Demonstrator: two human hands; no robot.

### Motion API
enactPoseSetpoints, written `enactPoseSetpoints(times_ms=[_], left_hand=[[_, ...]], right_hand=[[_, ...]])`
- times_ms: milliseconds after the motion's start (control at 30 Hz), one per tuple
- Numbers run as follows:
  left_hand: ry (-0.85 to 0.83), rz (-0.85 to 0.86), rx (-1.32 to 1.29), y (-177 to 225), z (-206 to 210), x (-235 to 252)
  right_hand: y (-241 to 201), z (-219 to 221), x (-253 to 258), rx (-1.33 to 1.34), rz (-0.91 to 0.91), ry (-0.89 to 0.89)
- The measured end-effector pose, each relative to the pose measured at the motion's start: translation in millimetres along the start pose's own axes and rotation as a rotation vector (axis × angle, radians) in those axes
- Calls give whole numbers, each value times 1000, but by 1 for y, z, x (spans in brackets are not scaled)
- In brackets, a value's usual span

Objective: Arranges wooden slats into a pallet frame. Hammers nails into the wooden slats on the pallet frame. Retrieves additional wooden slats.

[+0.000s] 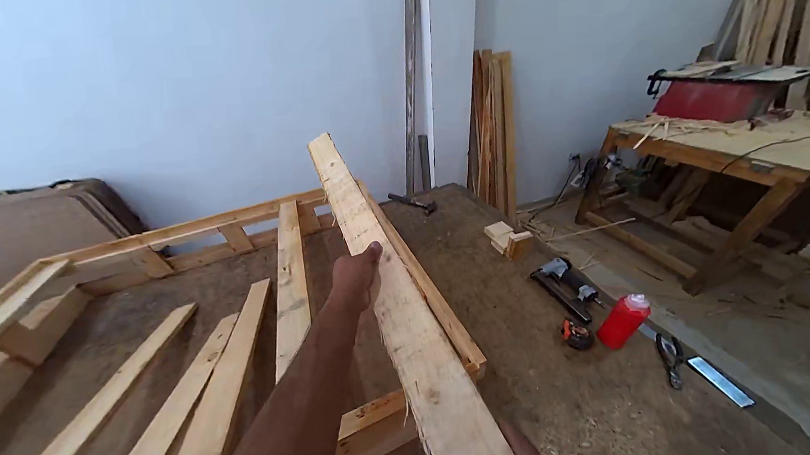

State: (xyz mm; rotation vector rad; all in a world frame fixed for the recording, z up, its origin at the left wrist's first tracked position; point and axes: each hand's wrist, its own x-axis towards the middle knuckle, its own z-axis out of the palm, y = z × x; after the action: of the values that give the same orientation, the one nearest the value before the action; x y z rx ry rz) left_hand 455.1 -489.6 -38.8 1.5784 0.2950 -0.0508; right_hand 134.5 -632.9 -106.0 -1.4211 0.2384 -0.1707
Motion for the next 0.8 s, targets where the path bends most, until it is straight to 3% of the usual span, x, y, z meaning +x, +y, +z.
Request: enactPoseSetpoints(times_ms=[100, 200, 267, 367, 467, 800], left_hand=[[-94, -69, -333, -34, 8, -3], [-66, -73, -311, -61, 22, 15], [-57, -84, -229, -72, 23, 41], [-47, -102, -134, -85, 27, 72], [-32, -102, -98, -95, 35, 92], [-94, -97, -11, -113, 61, 135]], right_hand=[[4, 6, 41, 147, 74, -12], [11, 14, 80, 105, 111, 0], [19, 12, 102, -244, 51, 3], [36, 15, 127, -885, -247, 83], [47, 14, 147, -1168, -345, 127], [78, 2, 183, -1140, -305, 65]])
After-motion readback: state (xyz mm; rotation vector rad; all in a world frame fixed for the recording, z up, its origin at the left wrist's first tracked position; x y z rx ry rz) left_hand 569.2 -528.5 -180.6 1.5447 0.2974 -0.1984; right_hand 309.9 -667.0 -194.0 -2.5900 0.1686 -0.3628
